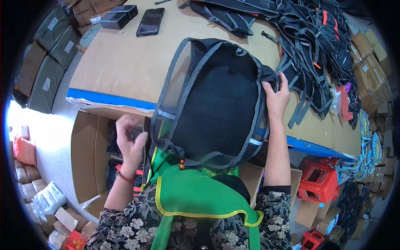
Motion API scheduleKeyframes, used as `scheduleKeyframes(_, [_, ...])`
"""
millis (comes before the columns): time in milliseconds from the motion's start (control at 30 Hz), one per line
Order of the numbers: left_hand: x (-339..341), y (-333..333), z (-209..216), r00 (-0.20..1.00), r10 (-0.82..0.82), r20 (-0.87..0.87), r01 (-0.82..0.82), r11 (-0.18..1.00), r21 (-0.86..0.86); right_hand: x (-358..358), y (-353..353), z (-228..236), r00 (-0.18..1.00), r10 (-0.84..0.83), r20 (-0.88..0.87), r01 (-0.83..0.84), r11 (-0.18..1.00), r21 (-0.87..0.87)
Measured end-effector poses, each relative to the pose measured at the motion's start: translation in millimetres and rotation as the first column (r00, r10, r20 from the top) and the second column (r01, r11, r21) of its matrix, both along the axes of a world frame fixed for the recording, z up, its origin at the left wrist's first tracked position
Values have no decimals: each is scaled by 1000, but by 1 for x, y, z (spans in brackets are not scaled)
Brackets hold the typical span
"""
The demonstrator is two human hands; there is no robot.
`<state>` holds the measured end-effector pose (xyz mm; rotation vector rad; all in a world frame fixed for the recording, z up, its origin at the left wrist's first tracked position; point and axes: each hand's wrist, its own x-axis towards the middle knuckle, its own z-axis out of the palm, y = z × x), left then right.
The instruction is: The person trims loose threads from a backpack using snips, places the backpack into a cardboard box, and picks up another backpack to trim its threads.
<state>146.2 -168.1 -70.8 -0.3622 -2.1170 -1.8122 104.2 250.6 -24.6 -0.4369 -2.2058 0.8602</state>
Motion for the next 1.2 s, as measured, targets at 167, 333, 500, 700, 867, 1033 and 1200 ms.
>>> scheduleKeyframes(167, [22, 21, -14, 852, -306, 425, 283, 952, 118, 3, -7, 7, 994, -72, 82, 68, 997, 45])
scheduleKeyframes(333, [26, 39, -6, 554, -544, 630, 396, 838, 375, 3, -5, 7, 995, -50, 92, 45, 998, 53])
scheduleKeyframes(500, [14, 45, 29, 688, -582, 434, 412, 805, 427, -2, -2, 10, 998, 67, 9, -53, 856, -514])
scheduleKeyframes(700, [-65, 63, 78, 812, -528, 249, 366, 793, 488, -31, 23, 60, 943, 77, -325, -241, 832, -500])
scheduleKeyframes(867, [-110, 74, 80, 777, -438, 451, 246, 872, 424, -37, 15, 106, 951, 103, -293, -192, 936, -296])
scheduleKeyframes(1033, [-112, 39, 65, 705, -505, 498, 280, 843, 459, 8, -9, 83, 981, 188, -37, -191, 979, -72])
scheduleKeyframes(1200, [-113, 30, 67, 722, -524, 451, 255, 808, 531, 44, -58, 50, 907, 412, 84, -418, 905, 76])
